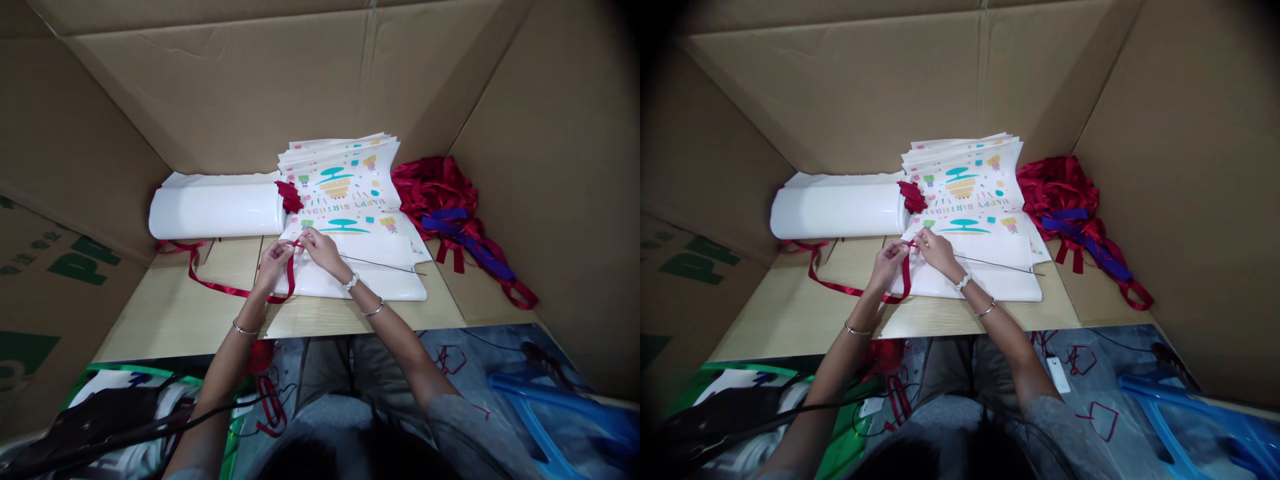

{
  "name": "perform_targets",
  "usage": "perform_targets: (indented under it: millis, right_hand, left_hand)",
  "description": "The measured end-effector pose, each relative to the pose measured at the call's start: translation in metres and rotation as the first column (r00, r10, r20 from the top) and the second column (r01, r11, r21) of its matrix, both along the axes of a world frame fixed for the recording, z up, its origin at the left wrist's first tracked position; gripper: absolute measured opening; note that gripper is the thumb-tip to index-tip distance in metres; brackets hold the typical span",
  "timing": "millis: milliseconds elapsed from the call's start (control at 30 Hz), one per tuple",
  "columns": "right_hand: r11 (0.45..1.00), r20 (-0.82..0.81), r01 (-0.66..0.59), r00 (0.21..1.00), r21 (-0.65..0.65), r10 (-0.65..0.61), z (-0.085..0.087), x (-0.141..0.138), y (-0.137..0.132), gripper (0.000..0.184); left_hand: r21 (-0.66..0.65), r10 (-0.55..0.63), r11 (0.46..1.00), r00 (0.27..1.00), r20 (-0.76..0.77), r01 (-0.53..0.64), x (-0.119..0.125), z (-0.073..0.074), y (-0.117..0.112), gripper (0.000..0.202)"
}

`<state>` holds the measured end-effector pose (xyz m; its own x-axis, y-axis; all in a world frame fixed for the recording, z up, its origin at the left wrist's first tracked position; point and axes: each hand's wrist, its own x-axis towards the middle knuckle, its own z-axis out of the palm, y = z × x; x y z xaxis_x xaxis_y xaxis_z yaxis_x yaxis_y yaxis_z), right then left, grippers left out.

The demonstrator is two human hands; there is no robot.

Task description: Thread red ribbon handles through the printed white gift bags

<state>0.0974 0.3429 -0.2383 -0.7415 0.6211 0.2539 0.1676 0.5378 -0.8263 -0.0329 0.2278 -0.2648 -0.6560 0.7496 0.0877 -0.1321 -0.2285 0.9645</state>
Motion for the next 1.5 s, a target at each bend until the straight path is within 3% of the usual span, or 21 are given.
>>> perform_targets:
  millis: [233, 400, 733, 933, 1067, 1200, 1367, 1500]
  right_hand:
    - [1.000, -0.002, 0.001, 1.000, 0.020, -0.001, 0.001, 0.002, -0.002, 0.012]
    - [1.000, 0.017, -0.012, 1.000, 0.006, 0.012, 0.000, 0.001, -0.003, 0.010]
    - [0.985, -0.045, -0.056, 0.998, -0.163, 0.049, -0.003, 0.001, -0.002, 0.011]
    - [0.980, -0.069, -0.076, 0.996, -0.184, 0.064, -0.006, 0.001, -0.002, 0.017]
    - [0.986, -0.059, -0.099, 0.994, -0.133, 0.092, 0.001, 0.008, -0.003, 0.020]
    - [0.999, 0.064, -0.047, 0.997, 0.013, 0.046, 0.013, 0.018, -0.005, 0.030]
    - [0.992, 0.132, -0.064, 0.990, 0.107, 0.049, 0.017, 0.024, -0.005, 0.010]
    - [0.990, 0.068, -0.030, 0.997, 0.139, 0.021, 0.015, 0.024, -0.006, 0.012]
  left_hand:
    - [0.052, 0.011, 0.999, 0.999, -0.052, -0.008, 0.007, 0.002, -0.001, 0.040]
    - [0.045, 0.064, 0.997, 0.995, -0.082, -0.060, 0.006, 0.003, -0.001, 0.029]
    - [0.017, 0.074, 0.997, 0.997, -0.019, -0.074, -0.003, -0.010, 0.002, 0.020]
    - [0.021, 0.058, 0.998, 0.998, -0.034, -0.058, -0.004, -0.012, 0.002, 0.026]
    - [0.047, 0.067, 0.997, 0.998, 0.009, -0.068, -0.004, -0.011, 0.002, 0.029]
    - [0.087, 0.086, 0.992, 0.993, 0.078, -0.093, -0.011, -0.009, 0.000, 0.036]
    - [0.167, 0.068, 0.981, 0.979, 0.190, -0.100, -0.020, -0.005, -0.002, 0.039]
    - [0.201, -0.009, 0.979, 0.972, 0.236, -0.040, -0.023, -0.004, -0.003, 0.035]
